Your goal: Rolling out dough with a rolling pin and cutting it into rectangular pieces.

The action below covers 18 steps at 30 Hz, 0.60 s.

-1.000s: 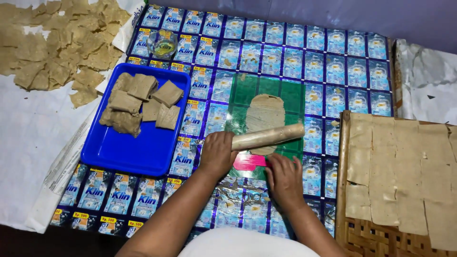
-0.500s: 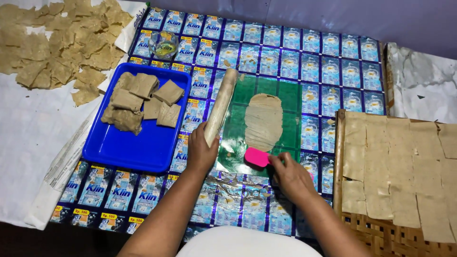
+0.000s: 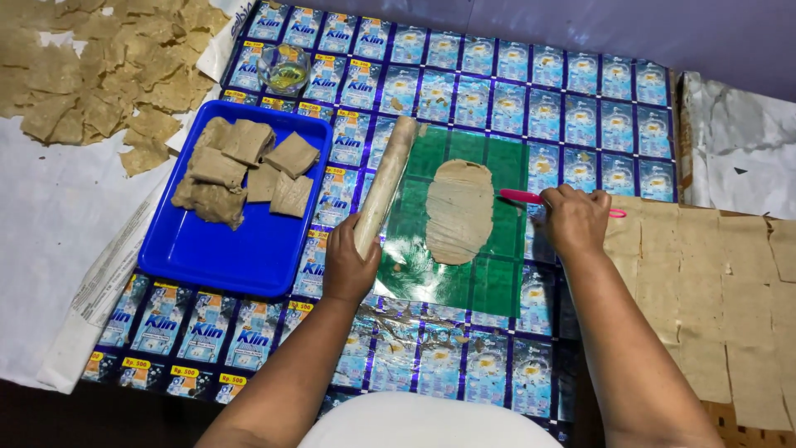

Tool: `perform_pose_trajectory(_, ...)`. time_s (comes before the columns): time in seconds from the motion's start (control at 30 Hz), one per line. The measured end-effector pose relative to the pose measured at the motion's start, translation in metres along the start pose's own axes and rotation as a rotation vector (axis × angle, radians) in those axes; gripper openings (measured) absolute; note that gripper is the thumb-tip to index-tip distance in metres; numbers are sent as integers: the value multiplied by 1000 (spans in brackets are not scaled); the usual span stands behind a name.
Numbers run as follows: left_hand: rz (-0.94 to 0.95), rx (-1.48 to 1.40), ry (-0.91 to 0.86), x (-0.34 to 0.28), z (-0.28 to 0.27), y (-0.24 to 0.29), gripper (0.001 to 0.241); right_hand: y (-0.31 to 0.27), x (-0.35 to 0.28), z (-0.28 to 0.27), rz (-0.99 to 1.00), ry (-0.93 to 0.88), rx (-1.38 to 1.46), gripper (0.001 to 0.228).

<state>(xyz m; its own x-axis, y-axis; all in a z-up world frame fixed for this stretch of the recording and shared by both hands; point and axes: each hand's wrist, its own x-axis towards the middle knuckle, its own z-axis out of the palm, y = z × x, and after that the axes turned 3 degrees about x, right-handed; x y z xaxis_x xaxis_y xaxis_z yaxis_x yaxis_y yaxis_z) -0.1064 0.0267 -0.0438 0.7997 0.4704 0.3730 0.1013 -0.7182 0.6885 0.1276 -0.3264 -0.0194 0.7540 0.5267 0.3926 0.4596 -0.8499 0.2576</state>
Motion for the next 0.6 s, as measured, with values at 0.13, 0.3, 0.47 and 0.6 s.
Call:
perform_pose_trajectory(0.13, 14, 14, 15, 1, 1, 0, 53, 2, 13, -13, -23, -49, 82, 14)
perform_pose_trajectory(0.3, 18, 25, 19, 1, 3, -2, 52, -9, 25, -21, -59, -112, 151, 14)
perform_pose_trajectory(0.47, 23, 26, 32, 0, 4, -3, 52, -25, 36, -6, -76, -119, 201, 11)
perform_pose_trajectory(0.6, 26, 15, 37, 1, 3, -3, 51, -43, 47, -4, -94, -125, 259, 11)
